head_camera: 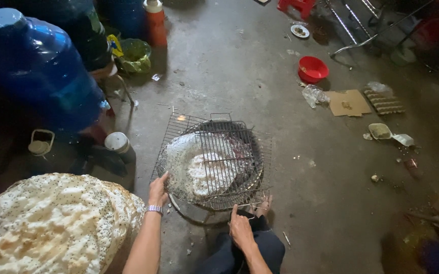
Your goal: Grilling rice crackers over a charcoal fire and stacking them in a production environment.
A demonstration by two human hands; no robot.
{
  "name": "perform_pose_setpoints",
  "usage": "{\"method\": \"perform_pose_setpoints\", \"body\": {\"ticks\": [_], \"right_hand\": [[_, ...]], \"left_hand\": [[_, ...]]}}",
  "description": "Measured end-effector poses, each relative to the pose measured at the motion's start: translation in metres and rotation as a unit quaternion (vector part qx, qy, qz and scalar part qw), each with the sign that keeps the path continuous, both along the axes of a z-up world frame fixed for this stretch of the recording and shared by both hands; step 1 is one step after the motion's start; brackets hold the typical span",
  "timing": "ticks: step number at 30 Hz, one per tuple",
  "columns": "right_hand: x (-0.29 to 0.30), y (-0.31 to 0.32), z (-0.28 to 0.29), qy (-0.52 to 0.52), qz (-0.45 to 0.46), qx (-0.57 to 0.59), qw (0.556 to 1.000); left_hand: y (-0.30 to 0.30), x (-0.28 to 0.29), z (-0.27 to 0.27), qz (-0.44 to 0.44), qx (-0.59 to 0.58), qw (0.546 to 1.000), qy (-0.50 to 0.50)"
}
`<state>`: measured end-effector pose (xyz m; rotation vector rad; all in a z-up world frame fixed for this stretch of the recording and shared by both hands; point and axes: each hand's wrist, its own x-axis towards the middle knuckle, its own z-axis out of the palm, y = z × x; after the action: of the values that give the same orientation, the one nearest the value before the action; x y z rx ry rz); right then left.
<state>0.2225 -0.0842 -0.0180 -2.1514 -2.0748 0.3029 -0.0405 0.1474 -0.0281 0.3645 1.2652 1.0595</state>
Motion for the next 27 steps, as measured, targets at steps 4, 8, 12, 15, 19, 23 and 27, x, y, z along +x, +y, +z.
{"method": "perform_pose_setpoints", "body": {"ticks": [4,8,12,15,19,23,27], "right_hand": [[0.003,0.000,0.008,0.005,0.005,0.017,1.000],[0.015,0.007,0.069,0.014,-0.002,0.006,1.000],[0.047,0.033,0.168,-0.020,0.019,0.147,0.989],[0.076,0.067,0.252,0.051,0.030,0.191,0.980],[0.102,0.125,0.336,0.075,-0.083,0.065,0.992],[0.109,0.164,0.367,0.093,-0.056,0.093,0.990],[0.111,0.182,0.389,0.129,-0.078,0.080,0.985]], "left_hand": [[-0.001,0.003,0.009,0.027,-0.015,0.998,-0.053],[0.008,0.010,0.023,0.058,-0.014,0.995,-0.077],[0.018,0.032,0.062,0.026,0.053,0.994,-0.093],[0.007,0.054,0.119,-0.007,0.085,0.996,-0.007],[-0.082,0.041,0.265,-0.061,0.023,0.981,0.181],[-0.140,0.048,0.302,-0.148,0.167,0.942,0.252],[-0.147,0.080,0.260,-0.102,0.620,0.639,0.444]]}}
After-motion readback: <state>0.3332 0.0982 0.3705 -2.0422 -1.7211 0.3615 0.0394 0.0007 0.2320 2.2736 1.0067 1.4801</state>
